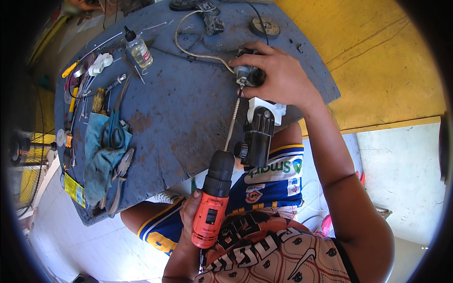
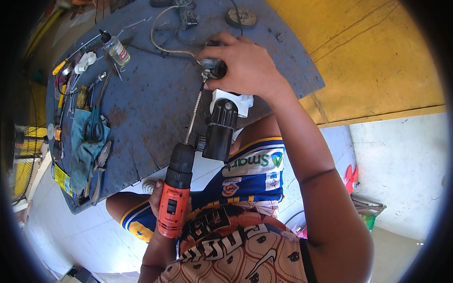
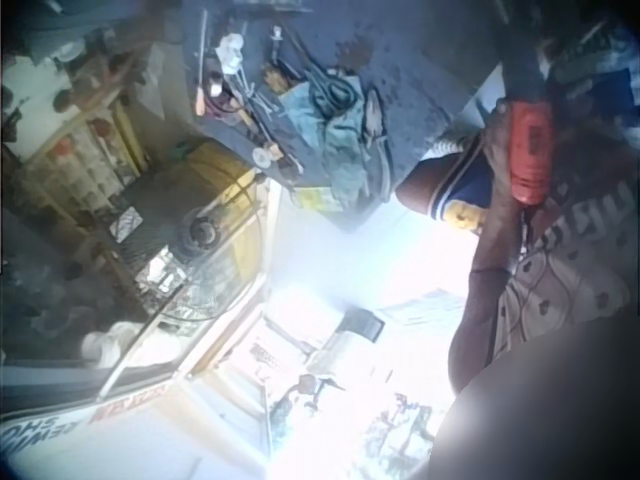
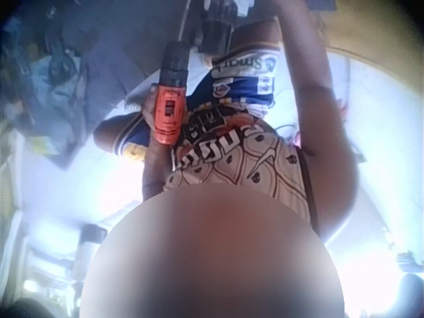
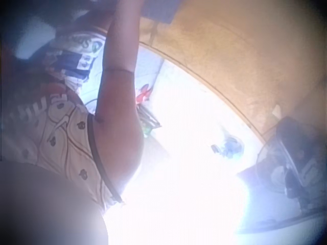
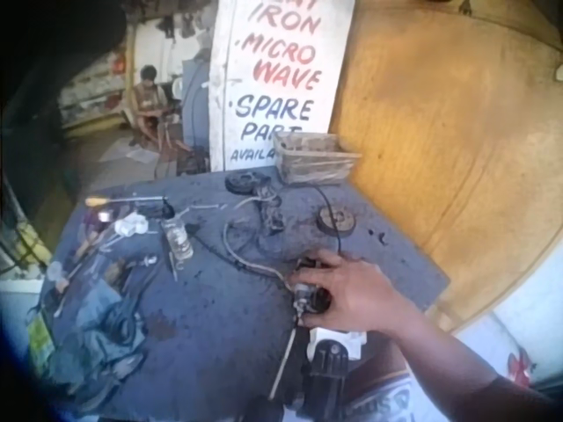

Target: The person disassembles and reassembles a small motor or appliance component on a workbench. They use a cordless drill to remove and install screws, a screwdriver to adjust internal parts, and pliers to manipulate wires. The person also searches through a container of spare parts to select a replacement component.

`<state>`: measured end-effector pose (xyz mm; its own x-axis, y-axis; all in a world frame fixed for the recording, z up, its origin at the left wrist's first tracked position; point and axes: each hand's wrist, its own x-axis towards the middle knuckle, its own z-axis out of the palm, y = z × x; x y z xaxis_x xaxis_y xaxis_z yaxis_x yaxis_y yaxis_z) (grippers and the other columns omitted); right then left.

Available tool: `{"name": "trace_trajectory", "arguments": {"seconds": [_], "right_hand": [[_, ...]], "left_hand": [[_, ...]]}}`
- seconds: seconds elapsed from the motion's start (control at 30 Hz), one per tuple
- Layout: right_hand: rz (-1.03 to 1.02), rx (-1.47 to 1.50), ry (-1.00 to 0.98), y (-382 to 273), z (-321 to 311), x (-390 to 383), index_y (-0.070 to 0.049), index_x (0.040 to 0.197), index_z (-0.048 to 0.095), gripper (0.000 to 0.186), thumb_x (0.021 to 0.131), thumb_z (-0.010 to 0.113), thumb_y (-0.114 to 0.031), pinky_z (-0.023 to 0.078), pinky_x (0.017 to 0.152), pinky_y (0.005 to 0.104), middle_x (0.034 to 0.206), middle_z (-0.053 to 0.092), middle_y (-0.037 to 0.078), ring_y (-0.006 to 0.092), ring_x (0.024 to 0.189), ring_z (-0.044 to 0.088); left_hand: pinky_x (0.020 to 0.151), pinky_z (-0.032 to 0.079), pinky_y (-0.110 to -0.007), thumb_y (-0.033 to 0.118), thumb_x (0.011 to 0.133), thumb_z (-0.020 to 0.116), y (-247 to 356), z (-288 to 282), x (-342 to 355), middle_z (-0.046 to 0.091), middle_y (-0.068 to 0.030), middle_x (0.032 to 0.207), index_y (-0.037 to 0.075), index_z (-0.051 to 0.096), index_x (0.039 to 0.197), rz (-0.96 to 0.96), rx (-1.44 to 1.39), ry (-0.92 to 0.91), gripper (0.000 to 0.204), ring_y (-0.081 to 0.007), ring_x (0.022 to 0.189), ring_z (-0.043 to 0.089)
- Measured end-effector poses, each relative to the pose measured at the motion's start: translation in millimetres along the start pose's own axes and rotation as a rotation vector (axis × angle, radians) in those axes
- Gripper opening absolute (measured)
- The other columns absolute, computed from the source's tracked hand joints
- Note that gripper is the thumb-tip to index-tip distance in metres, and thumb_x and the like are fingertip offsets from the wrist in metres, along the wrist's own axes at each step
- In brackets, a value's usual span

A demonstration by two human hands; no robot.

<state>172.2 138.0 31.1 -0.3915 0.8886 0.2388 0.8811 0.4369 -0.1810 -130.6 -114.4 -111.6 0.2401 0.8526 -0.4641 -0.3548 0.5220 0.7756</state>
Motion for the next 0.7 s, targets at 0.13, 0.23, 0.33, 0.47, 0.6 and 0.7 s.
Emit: {"name": "trace_trajectory", "arguments": {"seconds": [0.13,0.23,0.33,0.47,0.6,0.7], "right_hand": [[0.007,-0.009,-0.008,0,-1,1,-0.034,0.125,0.077,0.055,0.072,0.089,-0.042,0.057,0.101,0.0484,0.144,0.064,0.004,0.0342,0.125,0.066],[0.008,0.006,-0.008,0,-1,0,-0.034,0.125,0.077,0.055,0.072,0.088,-0.041,0.056,0.102,0.0484,0.143,0.065,0.004,0.0344,0.124,0.066],[0.007,0.008,0.001,0,0,0,-0.035,0.125,0.076,0.055,0.072,0.088,-0.041,0.055,0.102,0.0502,0.143,0.065,0.003,0.0347,0.125,0.066],[0.020,0.012,-0.003,0,1,0,-0.035,0.126,0.076,0.057,0.071,0.089,-0.042,0.054,0.102,0.0527,0.143,0.065,0.002,0.0345,0.126,0.065],[0.024,-0.013,0.025,-6,1,-3,-0.036,0.126,0.076,0.057,0.071,0.089,-0.042,0.053,0.102,0.0537,0.142,0.064,0.001,0.0335,0.125,0.065],[0.026,-0.099,0.059,-15,3,-12,-0.036,0.125,0.076,0.056,0.071,0.090,-0.042,0.053,0.101,0.0533,0.141,0.064,0.001,0.0318,0.122,0.065]], "left_hand": [[0.064,0.062,-0.036,0.056,0.102,0.060,8,10,2,0.075,-0.0115,0.087,0.001,0.068,0.111,-0.124,-0.445,-0.052,0.056,-0.0230,0.067,0.072],[0.063,0.062,-0.035,0.056,0.102,0.061,14,19,3,0.074,-0.0101,0.086,0.002,0.068,0.109,-0.200,-0.754,-0.115,0.055,-0.0224,0.066,0.071],[0.062,0.061,-0.036,0.056,0.102,0.061,19,24,6,0.074,-0.0104,0.086,0.001,0.068,0.110,-0.230,-0.927,-0.190,0.056,-0.0228,0.066,0.071],[0.052,0.056,-0.034,0.053,0.102,0.064,17,27,13,0.070,-0.0116,0.082,0.000,0.067,0.114,-0.165,-0.838,-0.179,0.055,-0.0209,0.055,0.063],[0.063,0.058,-0.038,0.051,0.097,0.069,7,24,4,0.071,-0.0141,0.088,0.001,0.067,0.107,0.287,0.160,0.117,0.051,-0.0231,0.069,0.066],[0.077,0.061,-0.043,0.049,0.094,0.072,7,11,-22,0.073,-0.0161,0.096,0.003,0.068,0.103,0.621,1.039,0.370,0.047,-0.0273,0.086,0.072]]}}
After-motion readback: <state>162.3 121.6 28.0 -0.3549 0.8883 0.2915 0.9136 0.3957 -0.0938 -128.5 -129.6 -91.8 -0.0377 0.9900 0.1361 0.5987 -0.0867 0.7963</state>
